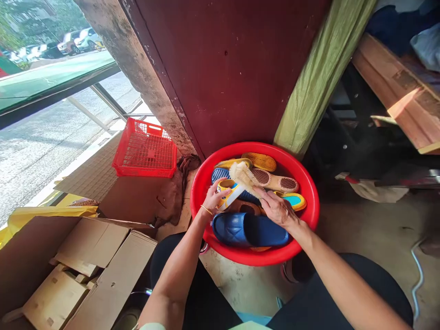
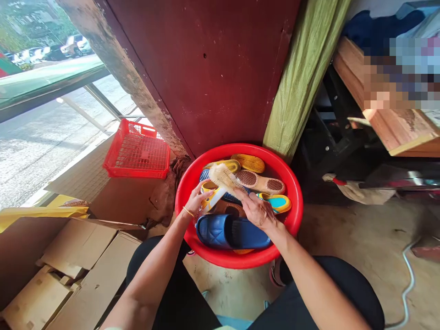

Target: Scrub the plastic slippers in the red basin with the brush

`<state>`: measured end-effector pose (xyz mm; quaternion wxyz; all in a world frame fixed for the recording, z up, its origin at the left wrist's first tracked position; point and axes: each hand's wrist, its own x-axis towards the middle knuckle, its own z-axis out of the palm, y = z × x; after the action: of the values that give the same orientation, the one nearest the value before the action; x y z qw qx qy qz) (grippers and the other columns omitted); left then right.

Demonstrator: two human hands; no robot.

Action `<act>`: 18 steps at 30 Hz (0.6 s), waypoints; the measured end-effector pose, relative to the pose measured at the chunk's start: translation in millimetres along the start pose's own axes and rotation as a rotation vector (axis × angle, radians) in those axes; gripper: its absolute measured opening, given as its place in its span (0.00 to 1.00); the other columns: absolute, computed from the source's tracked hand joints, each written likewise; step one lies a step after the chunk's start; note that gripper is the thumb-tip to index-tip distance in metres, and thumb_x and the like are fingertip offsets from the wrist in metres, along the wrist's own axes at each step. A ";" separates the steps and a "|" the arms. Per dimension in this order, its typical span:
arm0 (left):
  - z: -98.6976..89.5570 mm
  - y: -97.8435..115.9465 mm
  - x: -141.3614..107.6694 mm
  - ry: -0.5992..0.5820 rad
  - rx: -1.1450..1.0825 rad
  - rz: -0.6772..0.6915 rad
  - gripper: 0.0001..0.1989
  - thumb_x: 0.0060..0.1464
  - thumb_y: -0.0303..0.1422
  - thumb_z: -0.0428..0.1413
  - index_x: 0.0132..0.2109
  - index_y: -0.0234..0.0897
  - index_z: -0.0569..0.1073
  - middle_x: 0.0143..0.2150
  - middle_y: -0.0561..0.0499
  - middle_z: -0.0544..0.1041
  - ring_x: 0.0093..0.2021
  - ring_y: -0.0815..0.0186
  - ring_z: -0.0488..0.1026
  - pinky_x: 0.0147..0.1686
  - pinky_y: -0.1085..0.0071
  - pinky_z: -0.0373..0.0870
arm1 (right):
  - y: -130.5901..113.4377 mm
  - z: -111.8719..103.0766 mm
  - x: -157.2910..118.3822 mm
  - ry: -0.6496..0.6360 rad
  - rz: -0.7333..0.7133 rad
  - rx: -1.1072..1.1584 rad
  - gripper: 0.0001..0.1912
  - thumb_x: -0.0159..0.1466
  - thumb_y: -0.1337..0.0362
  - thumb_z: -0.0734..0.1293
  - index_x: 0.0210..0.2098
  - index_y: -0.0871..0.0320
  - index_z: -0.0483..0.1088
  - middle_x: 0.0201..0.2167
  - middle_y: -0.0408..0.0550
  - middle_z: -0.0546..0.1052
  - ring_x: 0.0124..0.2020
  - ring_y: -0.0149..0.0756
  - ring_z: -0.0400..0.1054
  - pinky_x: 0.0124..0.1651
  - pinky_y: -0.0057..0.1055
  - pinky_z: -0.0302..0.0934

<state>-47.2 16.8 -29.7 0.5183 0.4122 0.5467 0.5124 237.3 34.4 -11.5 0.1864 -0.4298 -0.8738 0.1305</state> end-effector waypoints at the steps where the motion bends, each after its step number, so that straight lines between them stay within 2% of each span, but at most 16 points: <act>1: 0.3 0.3 0.1 -0.002 -0.046 0.006 0.35 0.43 0.44 0.68 0.59 0.40 0.73 0.45 0.47 0.80 0.43 0.59 0.77 0.44 0.64 0.74 | 1.5 -1.5 0.3 -0.017 0.041 -0.001 0.28 0.71 0.64 0.56 0.70 0.51 0.59 0.55 0.51 0.78 0.53 0.42 0.74 0.57 0.35 0.67; 4: -3.2 0.8 2.0 0.044 -0.073 0.056 0.27 0.47 0.47 0.66 0.50 0.36 0.77 0.45 0.44 0.81 0.45 0.57 0.78 0.47 0.61 0.73 | 15.6 -7.7 -0.4 -0.046 0.184 0.046 0.29 0.70 0.65 0.57 0.70 0.53 0.60 0.58 0.50 0.77 0.56 0.41 0.73 0.59 0.35 0.66; 6: -4.8 -1.0 3.8 0.027 -0.002 0.100 0.26 0.48 0.49 0.65 0.49 0.35 0.78 0.51 0.41 0.80 0.52 0.54 0.76 0.52 0.59 0.71 | 24.5 -9.4 -2.9 -0.061 0.232 0.103 0.28 0.70 0.64 0.57 0.69 0.53 0.61 0.62 0.49 0.74 0.59 0.41 0.71 0.60 0.34 0.65; 9: 1.5 -10.3 4.8 -0.107 0.195 0.123 0.35 0.49 0.51 0.64 0.60 0.38 0.72 0.61 0.40 0.74 0.61 0.51 0.70 0.60 0.55 0.66 | 28.5 -6.5 -5.2 -0.108 0.280 0.139 0.29 0.70 0.62 0.57 0.70 0.52 0.59 0.63 0.49 0.72 0.60 0.41 0.70 0.60 0.35 0.64; 11: 10.8 -19.2 4.1 -0.168 0.421 0.167 0.43 0.47 0.53 0.65 0.66 0.40 0.65 0.65 0.40 0.70 0.65 0.50 0.67 0.63 0.54 0.63 | 27.6 -3.4 -3.6 -0.146 0.348 0.110 0.31 0.70 0.63 0.57 0.72 0.55 0.56 0.60 0.54 0.75 0.57 0.43 0.72 0.59 0.36 0.64; 13: 20.2 -27.0 3.2 -0.164 0.701 0.222 0.52 0.44 0.55 0.67 0.70 0.39 0.58 0.68 0.37 0.65 0.68 0.47 0.62 0.65 0.51 0.60 | 25.6 -1.2 0.8 -0.201 0.387 0.091 0.32 0.70 0.63 0.56 0.72 0.58 0.54 0.56 0.57 0.77 0.55 0.43 0.73 0.56 0.35 0.64; 15: 26.7 -32.0 3.4 -0.139 0.923 0.223 0.57 0.43 0.57 0.66 0.72 0.37 0.52 0.70 0.34 0.61 0.70 0.45 0.58 0.66 0.49 0.58 | 21.9 0.8 6.6 -0.302 0.349 0.108 0.30 0.70 0.63 0.55 0.71 0.55 0.57 0.54 0.55 0.79 0.52 0.42 0.75 0.53 0.34 0.65; 18: 30.6 -34.7 6.7 -0.138 1.104 0.126 0.54 0.48 0.57 0.63 0.72 0.40 0.48 0.69 0.34 0.62 0.69 0.45 0.61 0.63 0.48 0.60 | 12.1 5.7 15.5 -0.473 0.328 0.094 0.30 0.70 0.64 0.55 0.70 0.50 0.59 0.46 0.53 0.82 0.40 0.40 0.78 0.43 0.31 0.65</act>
<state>-15.0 22.8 -63.1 0.2286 0.6868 0.6731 0.1517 234.6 53.6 -18.0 -0.0265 -0.5138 -0.8048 0.2960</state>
